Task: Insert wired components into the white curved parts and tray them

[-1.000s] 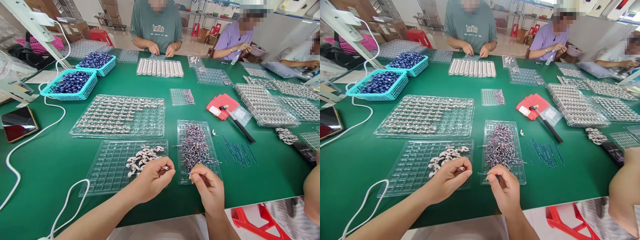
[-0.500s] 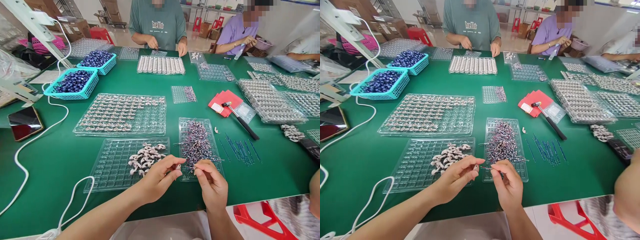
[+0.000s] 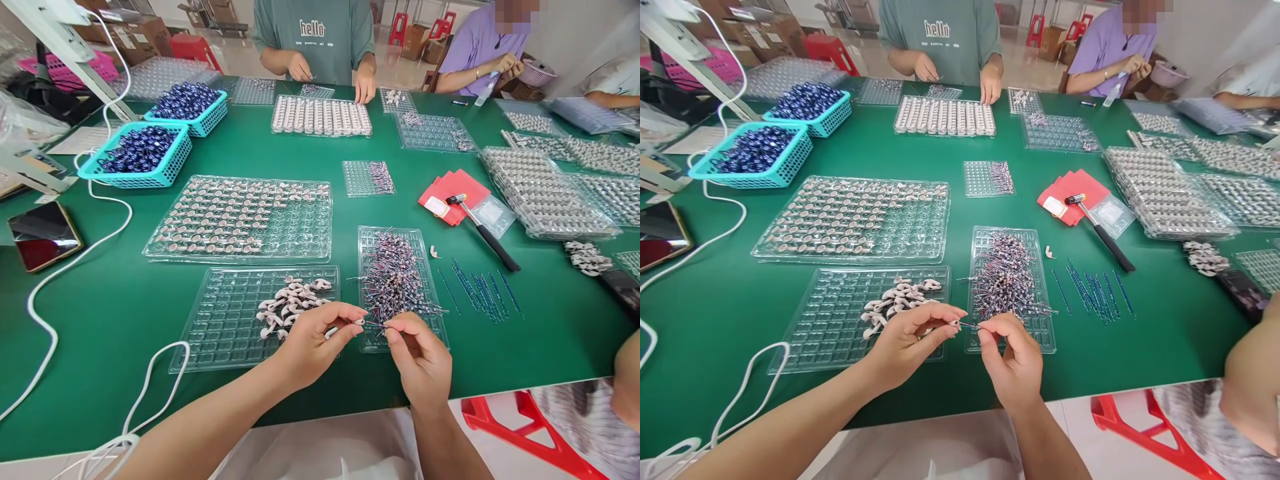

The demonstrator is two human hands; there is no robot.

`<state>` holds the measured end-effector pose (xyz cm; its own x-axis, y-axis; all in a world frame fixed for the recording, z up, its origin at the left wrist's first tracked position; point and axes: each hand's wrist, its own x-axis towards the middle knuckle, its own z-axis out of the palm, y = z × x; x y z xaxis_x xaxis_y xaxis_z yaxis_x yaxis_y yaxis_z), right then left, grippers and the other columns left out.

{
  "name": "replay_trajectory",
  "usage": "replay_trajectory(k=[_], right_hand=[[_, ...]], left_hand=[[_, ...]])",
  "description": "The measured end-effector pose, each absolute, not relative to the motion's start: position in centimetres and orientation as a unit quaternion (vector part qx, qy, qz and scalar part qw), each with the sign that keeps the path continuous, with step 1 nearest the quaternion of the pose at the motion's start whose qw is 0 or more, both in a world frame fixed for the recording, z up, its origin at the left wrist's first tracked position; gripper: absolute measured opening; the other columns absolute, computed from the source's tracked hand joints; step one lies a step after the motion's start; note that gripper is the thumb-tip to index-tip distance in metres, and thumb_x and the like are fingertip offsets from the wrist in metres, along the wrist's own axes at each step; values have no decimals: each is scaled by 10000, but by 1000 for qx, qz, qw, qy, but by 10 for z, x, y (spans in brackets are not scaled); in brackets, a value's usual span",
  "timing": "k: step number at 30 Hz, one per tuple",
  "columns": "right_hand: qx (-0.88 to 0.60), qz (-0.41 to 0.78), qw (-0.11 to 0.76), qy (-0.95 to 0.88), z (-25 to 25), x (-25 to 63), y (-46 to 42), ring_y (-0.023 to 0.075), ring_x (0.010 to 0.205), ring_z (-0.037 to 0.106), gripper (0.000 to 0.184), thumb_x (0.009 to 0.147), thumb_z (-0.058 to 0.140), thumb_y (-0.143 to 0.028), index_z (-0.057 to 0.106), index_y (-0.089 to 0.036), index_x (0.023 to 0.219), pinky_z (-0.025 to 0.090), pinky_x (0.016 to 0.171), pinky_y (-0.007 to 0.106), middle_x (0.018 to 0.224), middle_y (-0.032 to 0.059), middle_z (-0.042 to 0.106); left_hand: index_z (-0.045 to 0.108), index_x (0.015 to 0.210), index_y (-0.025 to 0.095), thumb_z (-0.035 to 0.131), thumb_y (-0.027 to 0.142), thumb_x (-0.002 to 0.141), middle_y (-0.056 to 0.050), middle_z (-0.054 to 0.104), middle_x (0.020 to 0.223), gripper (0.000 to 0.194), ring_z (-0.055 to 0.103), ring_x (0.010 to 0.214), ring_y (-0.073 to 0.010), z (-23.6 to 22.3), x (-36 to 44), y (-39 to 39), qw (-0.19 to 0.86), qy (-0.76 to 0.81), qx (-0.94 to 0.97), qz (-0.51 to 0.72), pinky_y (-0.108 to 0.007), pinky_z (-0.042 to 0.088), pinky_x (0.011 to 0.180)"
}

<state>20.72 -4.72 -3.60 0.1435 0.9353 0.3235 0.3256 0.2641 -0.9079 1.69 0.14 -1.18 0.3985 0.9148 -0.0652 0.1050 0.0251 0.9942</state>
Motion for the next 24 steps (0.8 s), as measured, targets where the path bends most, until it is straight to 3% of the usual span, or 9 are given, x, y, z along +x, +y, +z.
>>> replay_trajectory(k=[10,24], right_hand=[[-542,320,514,-582,-34,206,-46,127,763,588,135,907,619,-136,677,-258,915,473,641,237,836,-5,657],[-560,316,514,-568,-32,205,-45,124,740,591,110,900,631,-159,683,-254,882,470,628,230,813,-11,660]], left_hand=[[714,990,194,630,176,910,-77,769,1056,117,724,1001,-198,-21,15,3,503,385,665,396,-298,595,836],[721,984,185,634,131,908,-69,774,1055,128,729,1001,-174,-20,15,4,474,375,689,399,-269,595,868]])
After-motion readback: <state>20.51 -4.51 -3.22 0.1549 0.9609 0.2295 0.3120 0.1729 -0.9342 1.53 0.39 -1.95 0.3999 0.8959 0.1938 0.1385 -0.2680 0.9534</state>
